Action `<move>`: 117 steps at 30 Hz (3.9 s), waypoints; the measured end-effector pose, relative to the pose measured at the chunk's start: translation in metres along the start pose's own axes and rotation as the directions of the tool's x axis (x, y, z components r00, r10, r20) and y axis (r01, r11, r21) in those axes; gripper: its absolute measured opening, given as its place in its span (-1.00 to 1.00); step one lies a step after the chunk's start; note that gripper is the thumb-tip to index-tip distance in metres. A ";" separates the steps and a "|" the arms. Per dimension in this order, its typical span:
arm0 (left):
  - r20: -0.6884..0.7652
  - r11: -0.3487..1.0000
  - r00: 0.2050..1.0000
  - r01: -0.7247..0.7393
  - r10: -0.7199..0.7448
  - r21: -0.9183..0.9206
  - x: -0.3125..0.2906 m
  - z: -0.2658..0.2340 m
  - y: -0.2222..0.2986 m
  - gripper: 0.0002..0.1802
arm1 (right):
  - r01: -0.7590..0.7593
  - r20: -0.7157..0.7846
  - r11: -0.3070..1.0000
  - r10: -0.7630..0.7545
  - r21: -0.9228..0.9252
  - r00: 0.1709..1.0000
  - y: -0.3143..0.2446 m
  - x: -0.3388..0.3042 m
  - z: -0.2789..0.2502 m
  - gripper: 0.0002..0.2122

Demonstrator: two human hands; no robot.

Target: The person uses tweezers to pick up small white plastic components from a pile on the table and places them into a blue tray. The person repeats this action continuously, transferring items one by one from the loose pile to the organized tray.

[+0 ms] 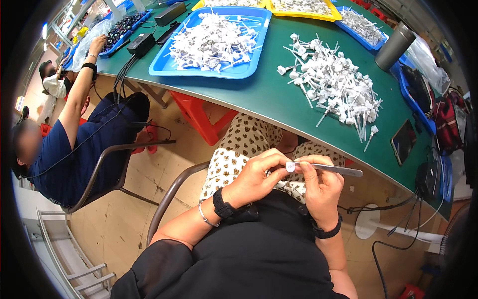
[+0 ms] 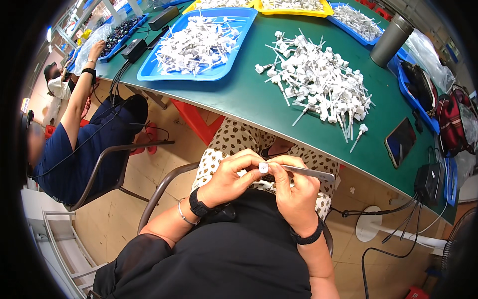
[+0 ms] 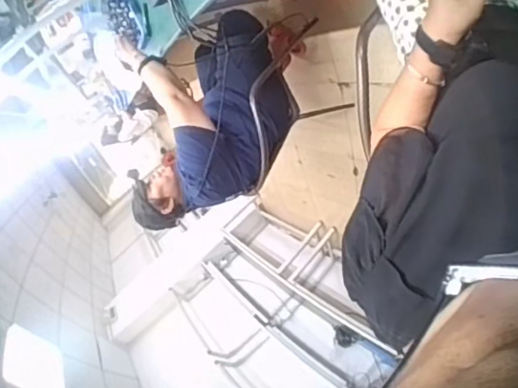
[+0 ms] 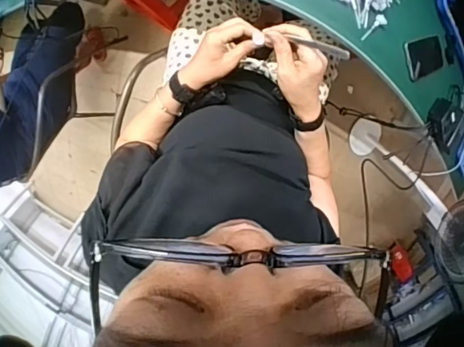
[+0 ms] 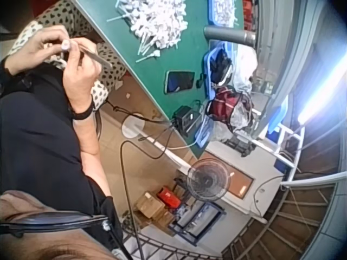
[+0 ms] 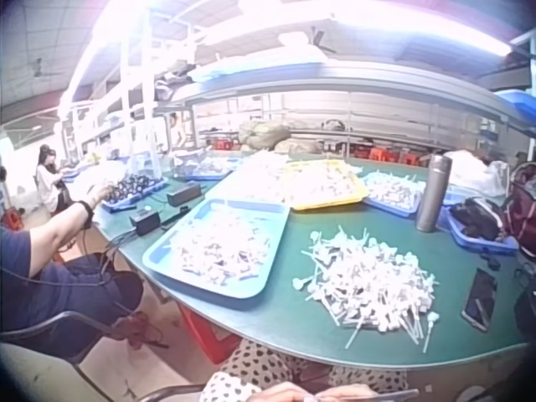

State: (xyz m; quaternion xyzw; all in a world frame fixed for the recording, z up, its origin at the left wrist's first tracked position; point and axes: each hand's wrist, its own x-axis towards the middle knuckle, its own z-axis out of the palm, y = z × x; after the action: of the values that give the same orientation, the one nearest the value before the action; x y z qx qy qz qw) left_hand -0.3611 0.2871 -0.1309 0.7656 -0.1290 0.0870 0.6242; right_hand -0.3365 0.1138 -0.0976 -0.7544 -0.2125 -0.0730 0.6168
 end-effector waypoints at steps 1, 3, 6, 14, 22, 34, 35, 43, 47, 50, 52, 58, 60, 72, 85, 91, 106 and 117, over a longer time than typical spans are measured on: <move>-0.003 1.000 1.000 0.004 -0.004 -0.005 0.000 0.000 0.001 -0.87 | -0.003 -0.005 1.000 0.003 0.009 1.000 0.000 0.000 0.000 -0.92; -0.014 1.000 1.000 0.014 -0.015 -0.023 0.000 0.001 0.001 -0.87 | -0.029 -0.035 0.998 0.031 0.053 0.999 -0.002 0.000 0.001 -0.92; -0.036 0.999 0.999 0.024 -0.025 -0.041 0.000 0.003 0.000 -0.87 | -0.048 -0.057 0.996 0.052 0.077 0.997 -0.005 -0.001 0.002 -0.92; -0.062 1.000 0.998 -0.011 0.010 -0.024 0.000 0.004 0.002 -0.88 | 0.048 -0.034 0.998 -0.049 -0.038 0.998 -0.002 0.000 0.003 -0.94; -0.013 0.999 1.000 0.022 -0.023 -0.033 -0.004 0.002 -0.003 -0.87 | 0.034 0.192 0.980 0.004 -0.195 0.981 -0.011 0.005 -0.011 -0.90; 0.049 0.932 0.988 0.153 -0.145 -0.328 -0.001 0.002 -0.001 -0.80 | -0.066 -0.097 0.967 0.092 0.247 0.991 -0.008 0.004 -0.015 -0.89; 0.044 0.930 0.989 0.150 -0.144 -0.336 -0.001 0.001 -0.001 -0.80 | -0.067 -0.097 0.966 0.094 0.251 0.991 -0.008 0.004 -0.015 -0.89; -0.125 0.969 0.963 -0.227 0.238 0.098 0.035 -0.031 0.025 -0.87 | -0.020 -0.149 0.973 0.056 0.229 0.987 -0.009 0.006 -0.022 -0.89; -0.245 0.905 0.904 -0.260 0.351 0.337 0.096 -0.086 0.054 -0.86 | -0.009 -0.166 0.974 0.048 0.227 0.985 -0.010 0.006 -0.023 -0.89; -0.344 0.854 0.869 -0.153 0.355 0.497 0.156 -0.144 0.045 -0.65 | 0.004 -0.147 0.974 0.031 0.227 0.989 -0.011 0.006 -0.022 -0.88; -0.283 0.436 0.719 -0.031 0.635 0.899 0.177 -0.177 0.022 -0.48 | 0.002 -0.145 0.974 0.031 0.228 0.989 -0.012 0.006 -0.022 -0.88; -0.115 0.502 0.892 -0.136 0.438 0.854 0.128 -0.116 0.006 -0.58 | -0.007 -0.161 0.974 0.044 0.226 0.986 -0.004 0.007 -0.026 -0.88; -0.130 0.476 0.873 -0.127 0.471 0.870 0.119 -0.104 0.001 -0.66 | -0.008 -0.155 0.971 0.046 0.239 0.987 -0.006 0.007 -0.025 -0.88; -0.053 0.507 0.908 -0.184 0.417 0.842 0.063 -0.173 0.006 -0.81 | -0.026 -0.120 0.970 0.057 0.242 0.991 -0.006 0.005 -0.019 -0.88; -0.903 0.997 0.427 -0.078 0.040 0.007 0.064 -0.160 -0.016 -0.21 | -0.023 -0.142 0.979 0.053 0.204 0.988 -0.003 0.007 -0.021 -0.88; -0.832 0.940 0.510 -0.116 -0.221 -0.321 0.047 -0.165 -0.028 -0.68 | 0.038 -0.162 0.982 -0.008 0.185 0.987 -0.005 0.012 -0.025 -0.89; -0.847 0.985 0.507 0.024 -0.160 -0.172 -0.007 -0.271 -0.011 -0.69 | 0.003 -0.140 0.986 0.020 0.166 0.990 0.002 0.010 -0.022 -0.89; -0.708 0.913 0.578 0.290 -0.407 -0.288 -0.027 -0.382 -0.018 -0.57 | -0.009 -0.128 0.992 0.025 0.126 0.991 0.003 0.008 -0.016 -0.90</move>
State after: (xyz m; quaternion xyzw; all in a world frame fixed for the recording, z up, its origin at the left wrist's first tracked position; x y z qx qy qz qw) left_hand -0.3711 0.6666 -0.0767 0.6233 0.2895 0.2632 0.6771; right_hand -0.3254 0.1003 -0.0938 -0.7097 -0.1696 -0.1032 0.6759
